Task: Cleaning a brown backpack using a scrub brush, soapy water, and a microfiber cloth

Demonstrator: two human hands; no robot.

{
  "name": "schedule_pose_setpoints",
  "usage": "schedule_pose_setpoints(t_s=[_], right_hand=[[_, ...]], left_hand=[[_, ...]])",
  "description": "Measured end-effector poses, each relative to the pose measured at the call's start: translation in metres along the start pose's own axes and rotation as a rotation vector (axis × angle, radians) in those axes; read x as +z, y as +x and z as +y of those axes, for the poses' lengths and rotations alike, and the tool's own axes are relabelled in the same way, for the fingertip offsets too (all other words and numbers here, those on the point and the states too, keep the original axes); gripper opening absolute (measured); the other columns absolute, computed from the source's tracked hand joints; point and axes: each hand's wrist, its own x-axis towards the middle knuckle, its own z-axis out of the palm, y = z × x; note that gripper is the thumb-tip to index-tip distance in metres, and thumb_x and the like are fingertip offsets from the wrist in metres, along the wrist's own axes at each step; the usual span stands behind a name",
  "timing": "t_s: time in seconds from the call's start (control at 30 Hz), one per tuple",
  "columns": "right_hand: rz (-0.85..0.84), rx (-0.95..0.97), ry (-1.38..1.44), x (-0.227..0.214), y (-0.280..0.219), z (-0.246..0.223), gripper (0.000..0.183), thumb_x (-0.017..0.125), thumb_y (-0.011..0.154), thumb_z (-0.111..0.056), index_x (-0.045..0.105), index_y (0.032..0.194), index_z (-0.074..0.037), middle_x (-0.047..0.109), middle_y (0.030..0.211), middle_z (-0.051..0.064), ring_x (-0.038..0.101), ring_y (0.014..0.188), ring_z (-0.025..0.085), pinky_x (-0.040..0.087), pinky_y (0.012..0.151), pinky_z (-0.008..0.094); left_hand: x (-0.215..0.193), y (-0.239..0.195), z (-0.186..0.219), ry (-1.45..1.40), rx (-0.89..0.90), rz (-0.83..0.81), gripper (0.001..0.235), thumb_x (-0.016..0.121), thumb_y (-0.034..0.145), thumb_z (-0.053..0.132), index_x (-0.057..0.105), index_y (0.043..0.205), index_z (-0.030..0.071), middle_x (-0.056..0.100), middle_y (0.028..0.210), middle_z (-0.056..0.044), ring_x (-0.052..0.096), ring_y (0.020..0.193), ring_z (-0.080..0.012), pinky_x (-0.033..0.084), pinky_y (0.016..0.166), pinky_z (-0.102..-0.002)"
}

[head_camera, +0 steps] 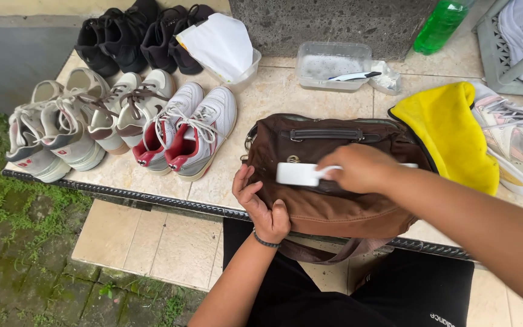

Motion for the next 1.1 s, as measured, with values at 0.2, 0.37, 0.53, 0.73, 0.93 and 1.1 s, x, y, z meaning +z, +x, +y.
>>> schedule_pose_setpoints(t_s=[0.2,0.37,0.53,0.73,0.93,1.1], right_hand=[[-0.058,0.216,0.072,-0.030,-0.066,0.048,0.032,0.069,0.089,-0.026,0.082,0.119,-0.027,0.084,0.109,0.013,0.074,0.111,0.038,0.059,0.096,0.047],[0.135,0.261,0.349,-0.024,-0.071,0.026,0.035,0.072,0.089,-0.025,0.082,0.122,-0.033,0.085,0.081,0.014,0.073,0.084,0.023,0.057,0.082,0.038],[0.051,0.045,0.195,0.026,0.002,0.000,0.029,0.068,0.092,-0.032,0.079,0.119,-0.032,0.081,0.112,0.005,0.070,0.116,0.031,0.056,0.098,0.044],[0.053,0.037,0.241,0.039,0.032,-0.008,0.030,0.060,0.098,-0.034,0.074,0.124,-0.033,0.077,0.118,0.004,0.068,0.118,0.029,0.055,0.101,0.044],[-0.140,0.164,-0.030,-0.021,-0.036,0.022,0.032,0.061,0.095,-0.034,0.077,0.122,-0.041,0.079,0.121,-0.004,0.072,0.115,0.024,0.054,0.099,0.036],[-0.135,0.212,0.068,0.005,-0.023,0.036,0.036,0.065,0.094,-0.029,0.077,0.126,-0.041,0.075,0.133,-0.014,0.072,0.122,0.011,0.048,0.105,0.024]], left_hand=[[-0.024,0.026,0.034,0.112,-0.477,-0.132,0.055,0.061,0.079,0.005,0.038,0.129,0.004,0.024,0.153,-0.027,0.033,0.139,-0.0500,0.020,0.117,-0.063],[-0.043,0.045,0.019,0.150,-1.026,-0.408,0.072,0.071,0.087,0.041,0.037,0.144,0.014,0.045,0.143,-0.029,0.036,0.132,-0.0561,0.018,0.113,-0.065],[-0.048,0.006,0.000,0.046,-0.759,-0.316,0.064,0.049,0.082,0.007,0.032,0.143,0.001,0.049,0.142,-0.034,0.047,0.130,-0.0518,0.035,0.109,-0.061],[-0.052,-0.006,-0.009,-0.026,-0.787,-0.291,0.060,0.042,0.090,0.012,0.022,0.147,0.008,0.039,0.153,-0.029,0.041,0.138,-0.0452,0.031,0.115,-0.058],[-0.043,0.002,-0.005,-0.045,-0.846,-0.275,0.059,0.036,0.085,0.010,0.026,0.143,0.009,0.039,0.155,-0.032,0.041,0.144,-0.0380,0.031,0.113,-0.048],[-0.034,-0.005,0.000,-0.121,-0.798,-0.189,0.057,0.031,0.082,0.002,0.031,0.138,0.007,0.041,0.153,-0.035,0.034,0.153,-0.0269,0.026,0.118,-0.036]])
